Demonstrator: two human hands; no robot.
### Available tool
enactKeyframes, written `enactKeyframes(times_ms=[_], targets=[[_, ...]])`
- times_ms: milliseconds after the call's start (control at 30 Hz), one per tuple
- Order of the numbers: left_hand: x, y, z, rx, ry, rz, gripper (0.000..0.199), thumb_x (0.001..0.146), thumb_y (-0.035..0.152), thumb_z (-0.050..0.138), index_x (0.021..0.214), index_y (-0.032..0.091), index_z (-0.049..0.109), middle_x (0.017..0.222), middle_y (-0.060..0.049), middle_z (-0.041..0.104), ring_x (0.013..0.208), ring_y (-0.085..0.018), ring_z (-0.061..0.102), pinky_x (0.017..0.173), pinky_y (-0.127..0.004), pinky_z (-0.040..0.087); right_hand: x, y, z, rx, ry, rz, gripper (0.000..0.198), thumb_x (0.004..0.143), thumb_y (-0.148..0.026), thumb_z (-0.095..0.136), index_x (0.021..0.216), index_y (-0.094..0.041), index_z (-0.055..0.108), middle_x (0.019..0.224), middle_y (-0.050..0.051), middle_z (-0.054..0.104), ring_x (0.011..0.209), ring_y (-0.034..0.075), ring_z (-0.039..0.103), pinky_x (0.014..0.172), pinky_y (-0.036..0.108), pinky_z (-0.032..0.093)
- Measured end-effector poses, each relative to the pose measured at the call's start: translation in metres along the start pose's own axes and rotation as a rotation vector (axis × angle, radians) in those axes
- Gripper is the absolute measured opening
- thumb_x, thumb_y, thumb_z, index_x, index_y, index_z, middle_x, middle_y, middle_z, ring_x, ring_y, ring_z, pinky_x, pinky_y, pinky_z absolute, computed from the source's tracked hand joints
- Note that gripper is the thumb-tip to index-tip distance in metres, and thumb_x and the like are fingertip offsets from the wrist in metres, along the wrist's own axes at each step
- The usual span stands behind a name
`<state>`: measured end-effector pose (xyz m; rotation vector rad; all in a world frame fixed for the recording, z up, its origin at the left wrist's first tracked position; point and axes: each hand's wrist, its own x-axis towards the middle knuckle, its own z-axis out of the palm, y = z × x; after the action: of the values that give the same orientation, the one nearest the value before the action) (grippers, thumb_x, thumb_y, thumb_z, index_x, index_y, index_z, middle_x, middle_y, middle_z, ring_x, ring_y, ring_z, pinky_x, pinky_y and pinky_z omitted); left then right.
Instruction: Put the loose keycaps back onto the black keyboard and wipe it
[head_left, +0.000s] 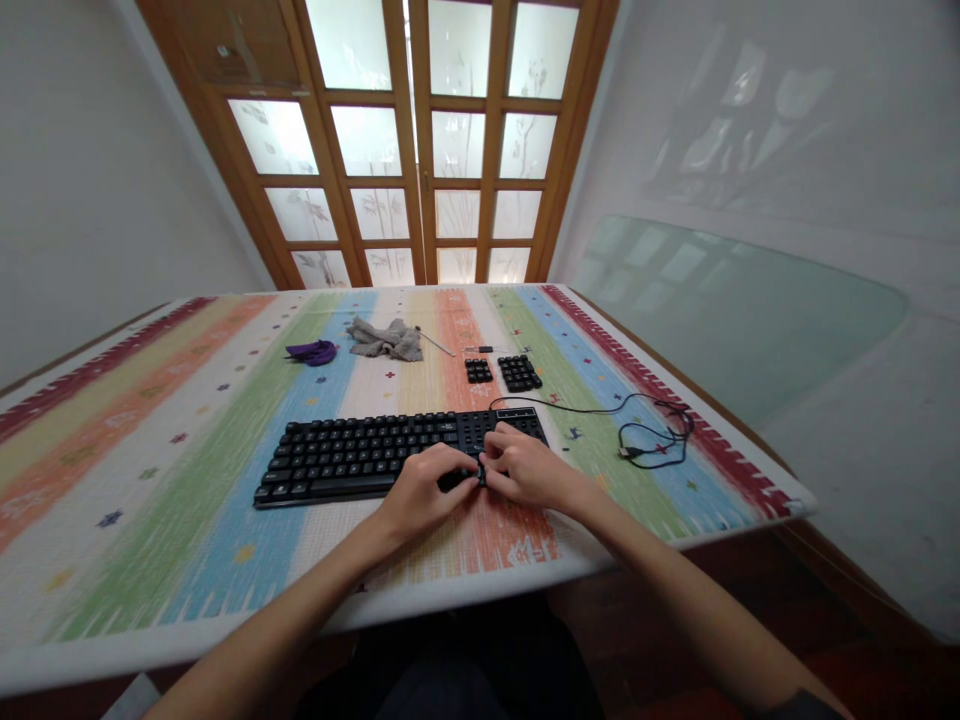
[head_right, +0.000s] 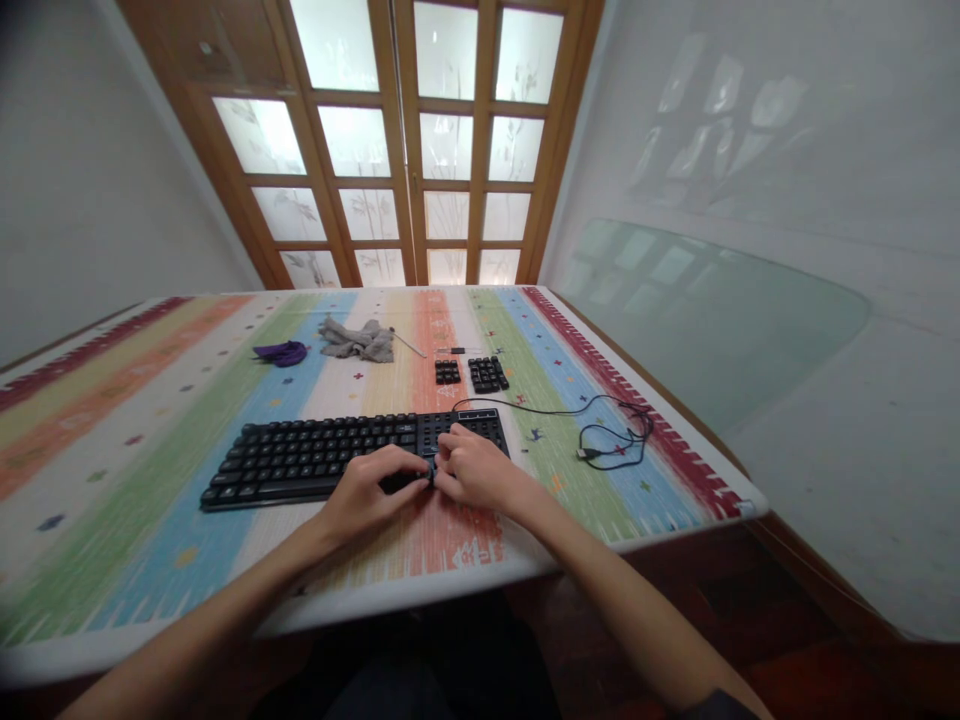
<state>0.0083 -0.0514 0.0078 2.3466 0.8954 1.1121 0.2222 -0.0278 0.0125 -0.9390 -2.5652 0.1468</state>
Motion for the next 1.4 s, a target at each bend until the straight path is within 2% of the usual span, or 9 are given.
enactKeyframes(times_ms=[67,133,200,267,533,833,1000,1167,1400], targets=[[0.001,-0.001,0.005,0.007,-0.006,0.006,0.01,0.085,0.015,0.067,0.092,0.02,0.071,0.091,-0.003,0.075,0.083,-0.017,0.068,0.079,-0.03,0.056,-0.001,0.005,-0.001,0.043,-0.017,-0.007,0.022,0.087,-0.015,0.061,0.069,-0.017,0.073,0.078,0.006,0.061,0.079,0.019,0.054,0.073,0.033,0.048],[0.001,-0.003,0.011,0.013,0.002,0.005,0.01,0.085,0.015,0.068,0.092,0.02,0.072,0.09,-0.003,0.075,0.083,-0.018,0.068,0.078,-0.031,0.056,-0.005,0.009,-0.003,0.141,0.01,0.009,0.014,0.084,-0.015,0.063,0.086,-0.016,0.077,0.088,0.007,0.065,0.084,0.019,0.058,0.078,0.033,0.05],[0.002,-0.005,0.015,0.016,0.01,0.009,0.01,0.084,0.014,0.07,0.092,0.02,0.073,0.088,-0.004,0.075,0.082,-0.018,0.067,0.077,-0.031,0.056,-0.013,0.012,-0.005,0.238,0.081,0.031,0.025,0.08,-0.013,0.064,0.102,-0.018,0.075,0.099,0.008,0.068,0.094,0.021,0.06,0.085,0.036,0.05],[0.001,-0.006,0.018,0.012,0.024,0.017,0.011,0.085,0.014,0.07,0.092,0.021,0.074,0.086,-0.004,0.075,0.081,-0.018,0.067,0.075,-0.031,0.057,-0.021,0.011,-0.005,0.303,0.15,0.037,0.031,0.079,-0.012,0.064,0.107,-0.019,0.073,0.103,0.008,0.069,0.099,0.022,0.06,0.089,0.039,0.05],[0.0,-0.011,0.026,-0.007,0.074,0.041,0.011,0.089,0.016,0.066,0.093,0.02,0.075,0.086,-0.005,0.074,0.08,-0.017,0.065,0.072,-0.029,0.058,-0.031,-0.005,0.01,0.348,0.29,0.089,0.016,0.087,-0.019,0.066,0.102,-0.02,0.07,0.093,0.007,0.071,0.091,0.022,0.06,0.083,0.039,0.051],[-0.003,-0.01,0.027,0.182,0.024,0.248,0.019,0.096,0.013,0.054,0.106,0.016,0.07,0.098,-0.009,0.073,0.086,-0.02,0.061,0.077,-0.035,0.058,-0.034,-0.007,0.026,0.266,0.412,0.0,0.018,0.091,-0.012,0.056,0.1,-0.02,0.069,0.097,0.009,0.07,0.092,0.022,0.059,0.08,0.039,0.053],[-0.005,-0.008,0.03,0.258,-0.011,0.282,0.02,0.097,0.01,0.048,0.096,0.013,0.068,0.093,-0.011,0.069,0.083,-0.02,0.06,0.076,-0.036,0.058,-0.034,-0.01,0.027,0.129,0.41,-0.049,0.017,0.09,-0.011,0.054,0.092,-0.019,0.069,0.097,0.009,0.07,0.088,0.023,0.056,0.079,0.04,0.052],[-0.006,-0.006,0.032,0.28,-0.02,0.297,0.024,0.096,0.006,0.044,0.092,0.014,0.067,0.089,-0.01,0.068,0.082,-0.02,0.061,0.074,-0.035,0.058,-0.034,-0.01,0.029,0.088,0.36,-0.017,0.017,0.09,-0.012,0.053,0.089,-0.02,0.068,0.095,0.009,0.068,0.087,0.022,0.057,0.078,0.039,0.051],[-0.008,-0.001,0.033,0.256,0.012,0.285,0.015,0.09,0.009,0.052,0.096,0.011,0.066,0.089,-0.012,0.069,0.087,-0.023,0.062,0.08,-0.041,0.059,-0.034,-0.012,0.031,0.064,0.385,-0.026,0.015,0.092,-0.013,0.053,0.086,-0.017,0.066,0.092,0.008,0.067,0.084,0.021,0.055,0.075,0.037,0.048]])
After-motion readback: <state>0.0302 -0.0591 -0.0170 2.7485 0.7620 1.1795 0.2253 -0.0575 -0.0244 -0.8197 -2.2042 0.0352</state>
